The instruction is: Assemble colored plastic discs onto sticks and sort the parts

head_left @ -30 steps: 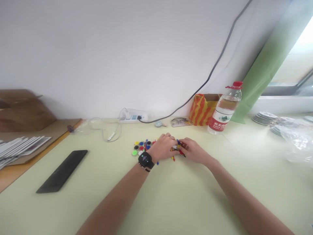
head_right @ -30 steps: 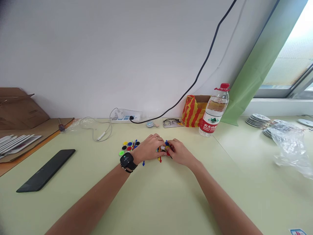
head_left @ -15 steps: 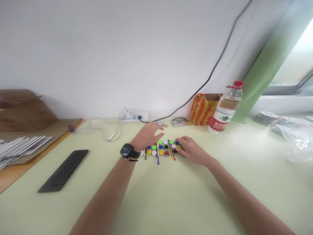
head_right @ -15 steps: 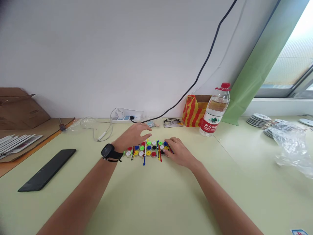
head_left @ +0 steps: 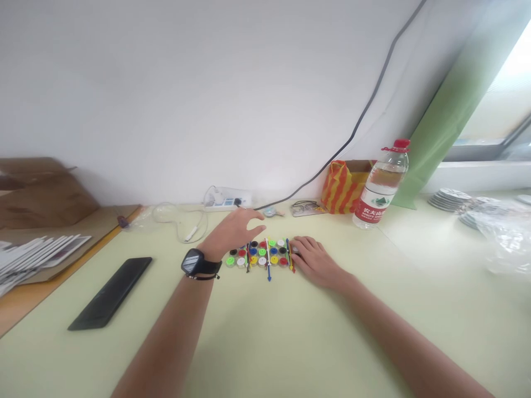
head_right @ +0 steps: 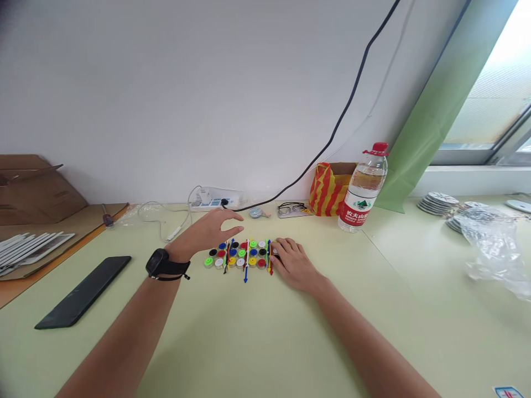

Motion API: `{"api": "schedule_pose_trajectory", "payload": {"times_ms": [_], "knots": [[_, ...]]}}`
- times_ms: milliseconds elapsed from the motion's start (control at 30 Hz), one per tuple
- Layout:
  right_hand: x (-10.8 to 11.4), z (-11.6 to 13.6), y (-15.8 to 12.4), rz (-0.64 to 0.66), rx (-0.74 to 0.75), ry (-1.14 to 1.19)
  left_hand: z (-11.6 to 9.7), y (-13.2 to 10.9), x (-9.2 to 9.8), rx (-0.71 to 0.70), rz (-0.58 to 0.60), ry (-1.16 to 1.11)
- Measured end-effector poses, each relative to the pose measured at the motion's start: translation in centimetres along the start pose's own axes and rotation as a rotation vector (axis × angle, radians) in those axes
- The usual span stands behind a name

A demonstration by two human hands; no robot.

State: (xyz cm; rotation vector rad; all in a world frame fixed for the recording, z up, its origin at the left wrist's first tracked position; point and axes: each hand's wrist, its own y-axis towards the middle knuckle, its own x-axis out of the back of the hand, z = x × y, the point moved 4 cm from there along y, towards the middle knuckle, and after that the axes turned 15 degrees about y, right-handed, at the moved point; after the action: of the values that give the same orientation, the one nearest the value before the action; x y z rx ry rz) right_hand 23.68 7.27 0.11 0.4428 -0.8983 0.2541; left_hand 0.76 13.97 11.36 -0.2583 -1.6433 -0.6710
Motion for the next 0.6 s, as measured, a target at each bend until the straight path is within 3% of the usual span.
{"api": "schedule_pose_trajectory", "payload": {"times_ms": [100,233,367,600], "knots": [[-0.2,-0.3,0.1,-0.003,-0.023,0.025,1.6,-1.3,-1.6,0.052,0.065,-0.006],[-0.3,-1.0,0.0,-0.037,-0.067,0.141,4.0,-4.5,-4.9,0.071,0.023,0.000],[-0.3,-1.8,-0.1,-0.116,-0.109,0.268,5.1,-7.5,-8.0,0.118,0.064,-0.023],[-1.2,-2.0,-0.4,-0.101,-0.094,0.186,4.3,-8.3,-8.9,0.128,0.081,-0.080]]}}
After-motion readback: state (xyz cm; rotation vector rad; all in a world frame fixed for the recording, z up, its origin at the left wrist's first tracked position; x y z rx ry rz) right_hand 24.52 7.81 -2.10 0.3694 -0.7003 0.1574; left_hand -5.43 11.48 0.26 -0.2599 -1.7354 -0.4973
